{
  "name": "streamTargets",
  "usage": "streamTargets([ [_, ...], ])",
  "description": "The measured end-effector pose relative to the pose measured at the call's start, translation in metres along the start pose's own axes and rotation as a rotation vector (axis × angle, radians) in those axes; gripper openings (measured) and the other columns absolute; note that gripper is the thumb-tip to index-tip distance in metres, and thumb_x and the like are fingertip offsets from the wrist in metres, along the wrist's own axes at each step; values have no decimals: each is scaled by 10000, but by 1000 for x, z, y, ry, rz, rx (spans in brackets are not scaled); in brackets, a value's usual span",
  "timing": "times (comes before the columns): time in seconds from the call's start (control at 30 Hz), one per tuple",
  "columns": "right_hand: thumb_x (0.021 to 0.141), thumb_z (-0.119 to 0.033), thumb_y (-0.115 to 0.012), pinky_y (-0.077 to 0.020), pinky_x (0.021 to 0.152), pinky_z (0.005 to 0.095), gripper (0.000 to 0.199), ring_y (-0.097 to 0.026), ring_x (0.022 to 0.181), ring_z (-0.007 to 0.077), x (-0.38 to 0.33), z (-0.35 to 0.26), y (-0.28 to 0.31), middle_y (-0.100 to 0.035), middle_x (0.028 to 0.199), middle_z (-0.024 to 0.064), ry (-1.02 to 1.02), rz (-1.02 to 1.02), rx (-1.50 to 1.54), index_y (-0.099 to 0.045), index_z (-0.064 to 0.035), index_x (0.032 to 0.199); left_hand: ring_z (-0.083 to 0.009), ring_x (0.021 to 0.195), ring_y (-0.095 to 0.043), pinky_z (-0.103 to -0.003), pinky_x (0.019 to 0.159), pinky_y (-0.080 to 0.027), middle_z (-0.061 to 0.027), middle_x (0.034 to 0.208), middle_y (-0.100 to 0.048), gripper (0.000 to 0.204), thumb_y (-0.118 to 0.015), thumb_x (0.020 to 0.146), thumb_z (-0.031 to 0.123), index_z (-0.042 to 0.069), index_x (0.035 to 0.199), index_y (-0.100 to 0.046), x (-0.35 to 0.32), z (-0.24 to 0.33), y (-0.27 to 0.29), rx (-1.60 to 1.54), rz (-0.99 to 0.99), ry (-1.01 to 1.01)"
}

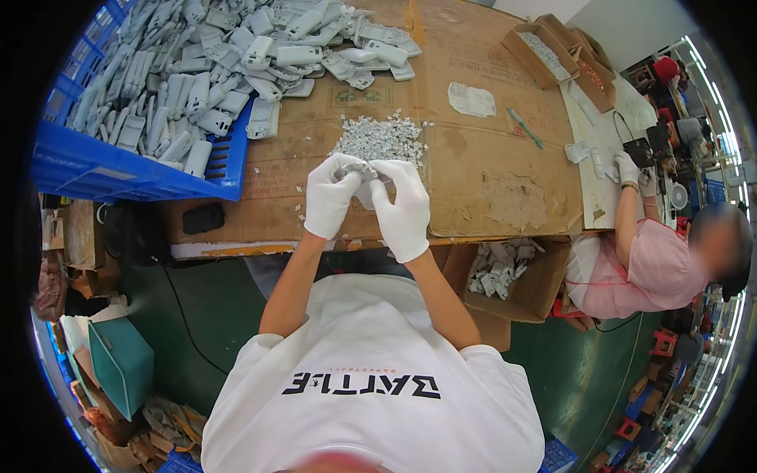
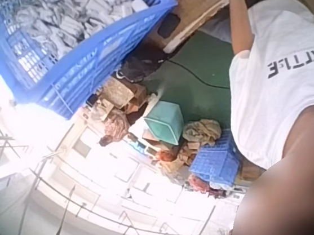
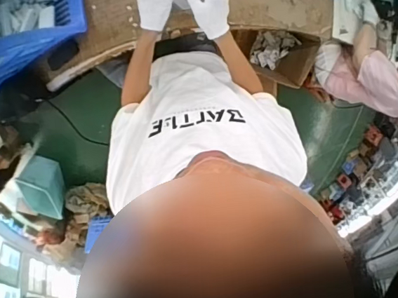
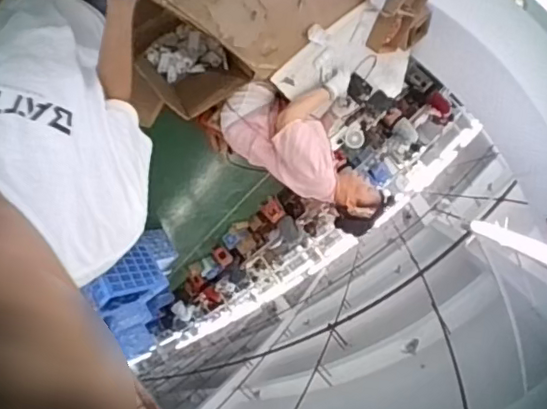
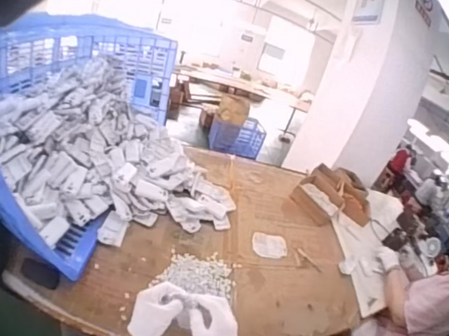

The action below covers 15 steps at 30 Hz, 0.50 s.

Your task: The person assembles small electronic components by hand, placing white internal parts into grey plastic housings at a factory workbench.

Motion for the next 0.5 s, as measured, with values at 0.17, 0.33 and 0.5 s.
streamTargets([
  [0.17,831,44,-662,-530,807,332,267,-658,927,255,-4,-2,1,-644,1044,118,19,88,-70,-666,-41,1084,-34,784,-584,-226,709,-492,-27,846,-703,213,-608,858,-2,6,1046,-709,-9,15,-4,87,-70,-19],
  [0.33,856,53,-657,-524,809,301,254,-643,916,186,-6,-4,1,-650,1060,97,-1,97,-37,-672,-23,1098,-38,774,-593,-225,715,-498,-36,862,-716,227,-604,859,-9,17,1056,-713,-16,19,-6,155,-47,-42],
  [0.5,837,45,-670,-531,795,325,263,-653,921,239,-10,-7,1,-639,1049,110,-9,95,-40,-674,-50,1082,-32,760,-586,-225,697,-495,-38,846,-713,201,-610,864,-5,18,1033,-718,-19,16,-7,134,-14,-60],
])
Point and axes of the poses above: each hand's wrist, its own x-axis towards the middle knuckle, its own y-axis out of the back of the hand, z = x × y, the point moved 2 cm from there along x, towards the middle knuckle
